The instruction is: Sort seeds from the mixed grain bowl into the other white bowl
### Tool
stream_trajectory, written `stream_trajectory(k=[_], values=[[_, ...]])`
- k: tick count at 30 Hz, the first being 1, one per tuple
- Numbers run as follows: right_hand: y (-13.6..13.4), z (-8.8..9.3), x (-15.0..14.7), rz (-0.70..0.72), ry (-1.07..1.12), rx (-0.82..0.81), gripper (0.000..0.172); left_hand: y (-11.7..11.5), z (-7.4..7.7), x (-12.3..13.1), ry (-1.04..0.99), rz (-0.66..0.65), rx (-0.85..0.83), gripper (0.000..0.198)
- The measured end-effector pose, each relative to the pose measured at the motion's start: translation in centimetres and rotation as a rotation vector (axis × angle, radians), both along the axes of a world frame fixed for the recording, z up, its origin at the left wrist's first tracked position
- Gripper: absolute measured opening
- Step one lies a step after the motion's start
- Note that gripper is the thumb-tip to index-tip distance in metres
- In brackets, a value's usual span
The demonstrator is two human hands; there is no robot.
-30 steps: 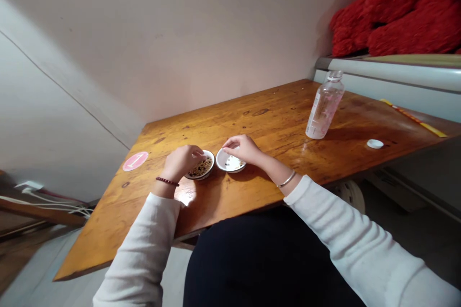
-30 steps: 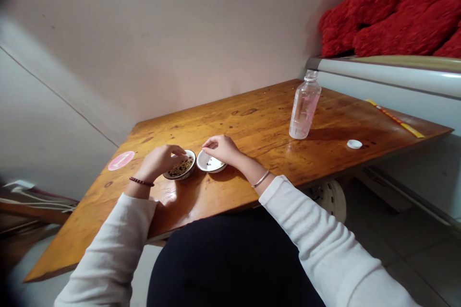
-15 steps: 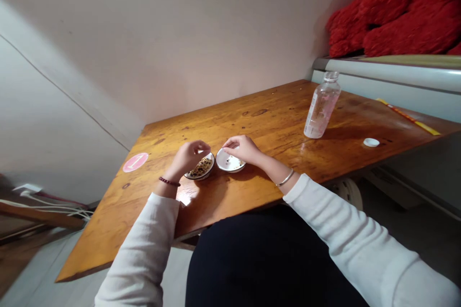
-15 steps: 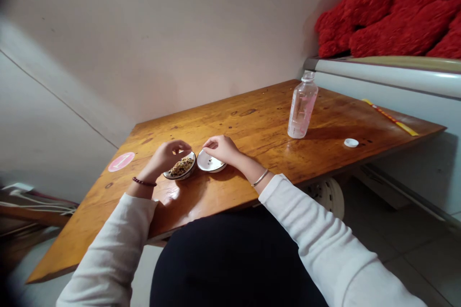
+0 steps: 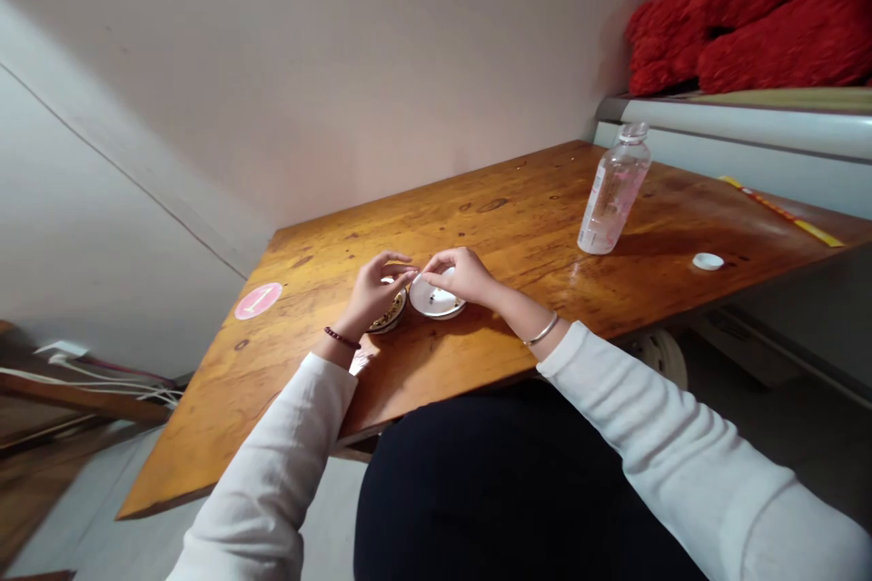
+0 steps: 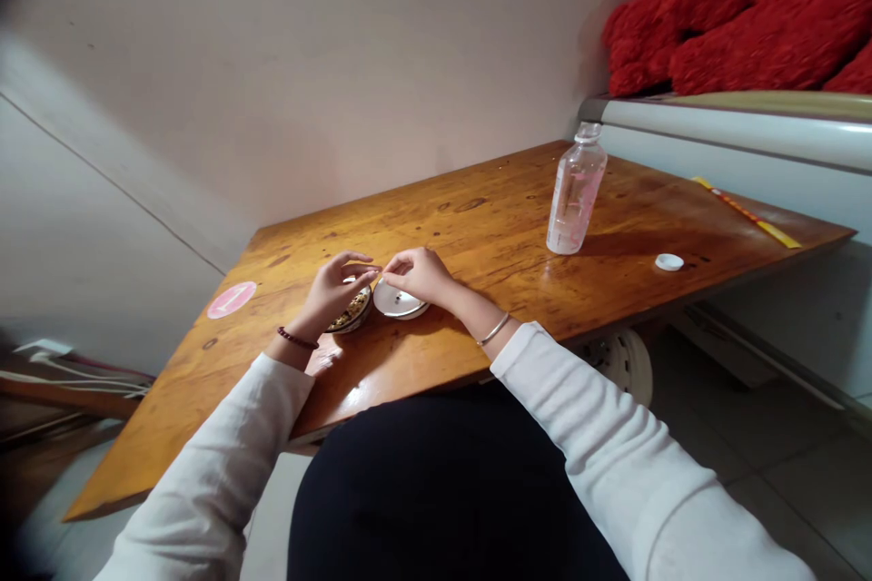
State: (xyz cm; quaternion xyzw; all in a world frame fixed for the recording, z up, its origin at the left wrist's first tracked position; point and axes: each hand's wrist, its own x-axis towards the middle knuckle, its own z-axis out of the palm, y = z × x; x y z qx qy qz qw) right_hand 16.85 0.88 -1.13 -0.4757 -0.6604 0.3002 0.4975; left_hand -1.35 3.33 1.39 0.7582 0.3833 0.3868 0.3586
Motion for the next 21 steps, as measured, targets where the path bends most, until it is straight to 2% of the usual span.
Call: stream_trajectory(k=[21], values=[[-0.01,0.07,0.20,-0.038,-0.009,0.012,0.010,0.38,-0.59,-0.04,0.042,0.032,0.044,0.037]])
